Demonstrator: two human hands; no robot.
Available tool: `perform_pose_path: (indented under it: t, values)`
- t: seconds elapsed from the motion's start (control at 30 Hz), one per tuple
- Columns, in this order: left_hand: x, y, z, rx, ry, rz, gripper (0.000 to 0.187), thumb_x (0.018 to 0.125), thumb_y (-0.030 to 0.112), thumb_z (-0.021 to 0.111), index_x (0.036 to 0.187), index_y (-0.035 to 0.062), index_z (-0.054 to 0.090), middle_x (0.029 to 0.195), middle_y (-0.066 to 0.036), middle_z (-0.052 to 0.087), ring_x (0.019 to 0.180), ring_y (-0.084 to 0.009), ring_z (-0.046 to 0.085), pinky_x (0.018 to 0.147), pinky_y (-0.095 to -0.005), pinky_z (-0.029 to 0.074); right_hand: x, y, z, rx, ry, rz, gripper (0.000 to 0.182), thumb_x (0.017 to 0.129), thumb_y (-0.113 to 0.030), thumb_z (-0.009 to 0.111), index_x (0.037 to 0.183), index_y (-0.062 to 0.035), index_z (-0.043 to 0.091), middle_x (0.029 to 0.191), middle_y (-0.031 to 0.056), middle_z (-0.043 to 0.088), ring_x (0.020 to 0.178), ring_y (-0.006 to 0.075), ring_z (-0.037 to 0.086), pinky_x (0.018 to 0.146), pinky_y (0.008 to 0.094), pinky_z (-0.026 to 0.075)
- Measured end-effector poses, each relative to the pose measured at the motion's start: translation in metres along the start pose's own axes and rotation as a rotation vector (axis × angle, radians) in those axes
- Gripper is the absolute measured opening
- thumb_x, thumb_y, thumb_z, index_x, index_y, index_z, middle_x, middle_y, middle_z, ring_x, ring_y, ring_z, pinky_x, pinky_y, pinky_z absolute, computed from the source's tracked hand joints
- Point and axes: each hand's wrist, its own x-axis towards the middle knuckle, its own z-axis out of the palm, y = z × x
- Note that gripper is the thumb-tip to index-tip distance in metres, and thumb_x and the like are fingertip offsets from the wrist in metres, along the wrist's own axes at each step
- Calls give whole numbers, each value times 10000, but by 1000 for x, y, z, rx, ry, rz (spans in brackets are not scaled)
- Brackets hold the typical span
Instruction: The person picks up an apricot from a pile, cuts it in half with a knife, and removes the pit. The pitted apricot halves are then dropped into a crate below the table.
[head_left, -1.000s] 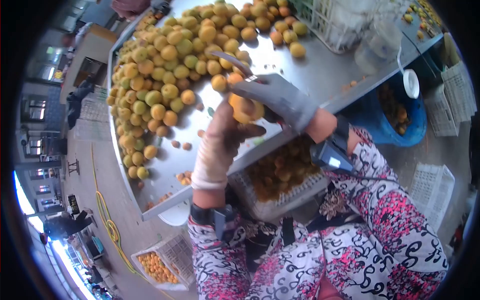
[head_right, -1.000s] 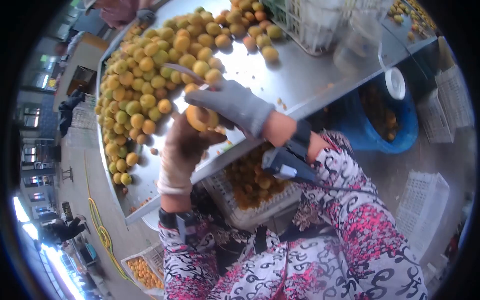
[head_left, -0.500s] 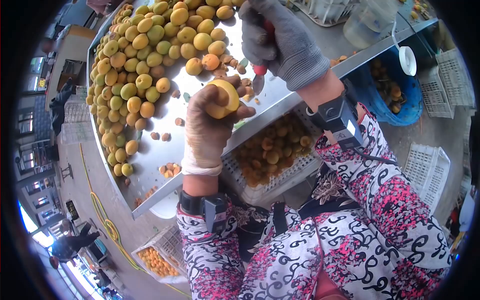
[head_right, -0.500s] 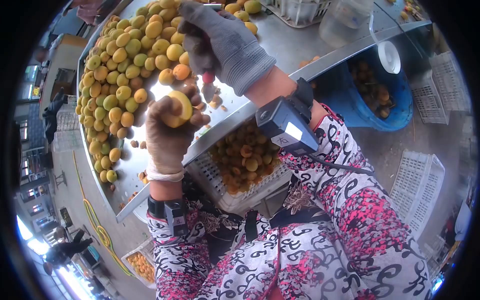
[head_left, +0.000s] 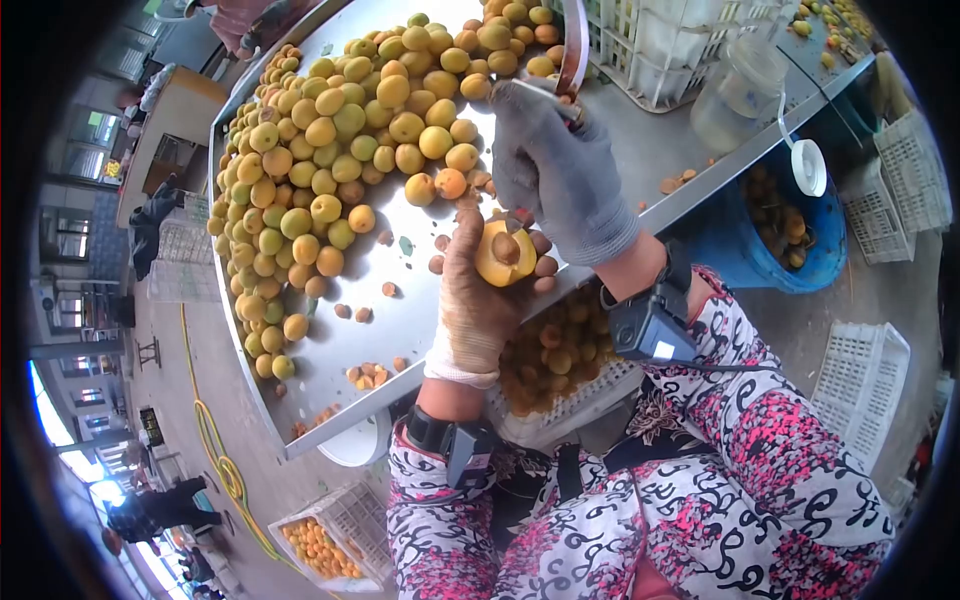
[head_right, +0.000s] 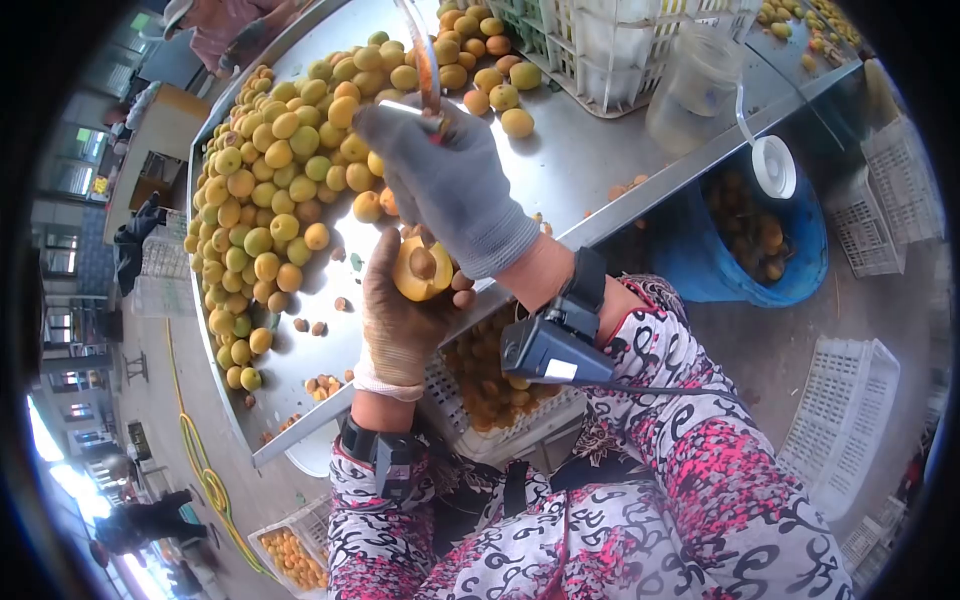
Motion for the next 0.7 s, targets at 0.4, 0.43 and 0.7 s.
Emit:
perform_pose_path:
  t: [0.4,0.43,0.7]
  values:
    - [-8,-6,-8,100,57,190,317,889,386,533,982,84,547,819,-52,580,633,-166,525,444,-215,348,11,17,-6,323,95,107,459,929,-355,557,572,-139,366,456,-46,295,337,72,262,331,252,215]
    - [-9,-6,-11,73,11,147,330,891,383,527,962,61,550,769,-64,579,556,-156,501,412,-217,328,12,18,-9,378,75,142,483,931,-373,546,557,-147,339,450,-45,278,335,76,248,331,253,207]
    - [-3,-6,-41,47,-405,-20,426,895,424,476,968,16,576,661,-95,563,419,-126,412,420,-195,338,8,20,-7,540,-43,303,462,967,-423,446,602,-166,329,460,-45,235,332,86,204,331,246,177]
